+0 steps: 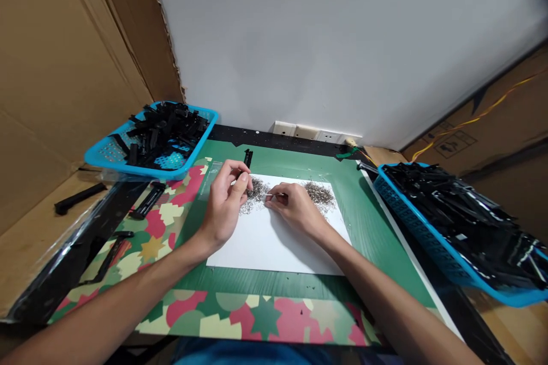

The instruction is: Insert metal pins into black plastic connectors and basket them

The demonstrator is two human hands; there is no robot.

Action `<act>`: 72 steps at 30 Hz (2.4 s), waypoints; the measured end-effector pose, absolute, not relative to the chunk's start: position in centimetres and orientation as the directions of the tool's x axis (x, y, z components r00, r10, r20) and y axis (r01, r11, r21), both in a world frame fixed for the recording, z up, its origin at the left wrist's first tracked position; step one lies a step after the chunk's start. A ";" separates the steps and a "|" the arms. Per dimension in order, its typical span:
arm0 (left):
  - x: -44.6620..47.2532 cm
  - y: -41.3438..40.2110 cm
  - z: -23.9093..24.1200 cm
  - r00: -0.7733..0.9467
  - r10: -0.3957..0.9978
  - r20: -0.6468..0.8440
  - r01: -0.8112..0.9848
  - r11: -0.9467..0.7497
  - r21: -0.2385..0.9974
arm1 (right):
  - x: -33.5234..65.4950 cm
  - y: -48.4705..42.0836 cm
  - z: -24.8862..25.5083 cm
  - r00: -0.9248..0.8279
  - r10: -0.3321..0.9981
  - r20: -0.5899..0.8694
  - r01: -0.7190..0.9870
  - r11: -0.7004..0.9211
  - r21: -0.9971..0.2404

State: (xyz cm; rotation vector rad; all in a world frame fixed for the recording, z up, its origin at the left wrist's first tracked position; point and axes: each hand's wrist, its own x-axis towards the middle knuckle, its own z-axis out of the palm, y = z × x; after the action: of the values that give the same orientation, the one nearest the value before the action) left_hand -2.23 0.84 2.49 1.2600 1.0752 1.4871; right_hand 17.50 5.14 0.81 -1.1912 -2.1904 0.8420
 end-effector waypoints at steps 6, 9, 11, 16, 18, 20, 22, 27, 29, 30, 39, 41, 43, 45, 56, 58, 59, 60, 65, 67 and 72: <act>-2.2 0.7 2.3 -0.051 0.980 0.194 -0.068 -0.198 0.978 | 17.9 4.9 0.5 -0.468 0.874 0.131 0.544 0.402 -0.736; -2.2 0.7 2.1 -0.011 0.985 0.170 -0.011 -0.170 0.985 | 18.4 4.8 1.0 -0.440 0.890 0.118 0.466 0.339 -0.818; -2.2 0.6 2.0 0.032 0.988 0.153 0.031 -0.154 0.988 | 18.9 4.5 1.7 -0.432 0.894 0.122 0.376 0.302 -0.876; -1.7 -0.1 2.1 0.199 0.975 0.101 0.143 -0.131 0.981 | 19.6 3.8 3.0 -0.393 0.905 0.163 0.205 0.258 -0.944; -1.4 -0.4 2.3 0.240 0.965 0.109 0.155 -0.149 0.977 | 19.5 3.5 3.1 -0.383 0.908 0.171 0.156 0.246 -0.957; -1.1 -0.6 2.3 0.265 0.958 0.112 0.151 -0.156 0.976 | 19.2 3.4 3.0 -0.385 0.905 0.180 0.112 0.239 -0.965; -1.1 -0.7 2.2 0.274 0.956 0.100 0.138 -0.142 0.980 | 18.9 3.2 2.9 -0.376 0.906 0.195 0.082 0.242 -0.967; -1.1 -0.6 1.8 0.256 0.965 0.063 0.106 -0.093 0.990 | 18.2 2.3 2.8 -0.262 0.909 0.324 0.147 0.369 -0.918; -1.1 -0.6 1.8 0.252 0.967 0.047 0.078 -0.069 0.995 | 18.1 1.9 2.8 -0.229 0.886 0.403 0.211 0.449 -0.868; -1.1 -0.6 1.8 0.247 0.968 0.047 0.066 -0.066 0.996 | 18.1 1.8 2.8 -0.219 0.870 0.441 0.243 0.487 -0.839; -0.9 -0.8 1.7 0.247 0.967 0.062 0.056 -0.078 0.995 | 18.2 1.5 2.9 -0.184 0.837 0.515 0.304 0.547 -0.780; -1.0 -0.9 1.8 0.242 0.969 0.050 0.043 -0.062 0.997 | 18.4 1.5 3.2 -0.160 0.849 0.503 0.286 0.527 -0.800; -1.1 -1.0 1.9 0.229 0.972 0.056 0.026 -0.064 0.998 | 18.6 1.5 3.5 -0.149 0.850 0.506 0.265 0.527 -0.808; -1.1 -1.3 2.0 0.205 0.974 0.092 0.002 -0.094 0.996 | 18.6 1.4 3.6 -0.149 0.835 0.530 0.249 0.551 -0.797; -1.1 -2.1 1.0 0.262 0.912 0.316 0.056 -0.341 0.938 | 17.8 0.5 3.6 -0.270 0.605 0.749 0.209 0.796 -0.568; -1.3 -2.2 0.9 0.270 0.914 0.301 0.117 -0.342 0.933 | 17.9 0.6 3.7 -0.288 0.608 0.739 0.205 0.794 -0.573; -1.4 -2.2 0.8 0.270 0.916 0.298 0.141 -0.343 0.929 | 17.9 0.6 3.7 -0.295 0.617 0.729 0.205 0.786 -0.583; -1.4 -2.2 0.8 0.270 0.916 0.296 0.156 -0.345 0.926 | 18.0 0.6 3.7 -0.304 0.627 0.717 0.205 0.778 -0.594; -1.5 -2.2 0.5 0.287 0.907 0.309 0.149 -0.361 0.921 | 18.3 0.7 3.8 -0.350 0.660 0.664 0.202 0.746 -0.635; -1.5 -2.1 0.4 0.293 0.900 0.322 0.144 -0.375 0.916 | 18.4 0.8 3.8 -0.372 0.654 0.658 0.204 0.749 -0.630; -1.5 -2.1 0.3 0.300 0.906 0.298 0.200 -0.365 0.909 | 18.7 1.1 3.7 -0.400 0.616 0.679 0.232 0.784 -0.576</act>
State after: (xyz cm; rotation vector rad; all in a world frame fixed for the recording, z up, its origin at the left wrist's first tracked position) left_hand -1.47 -2.11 0.32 1.7674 0.9995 1.1121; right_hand 18.66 1.09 3.74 -0.6359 -1.9809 0.4865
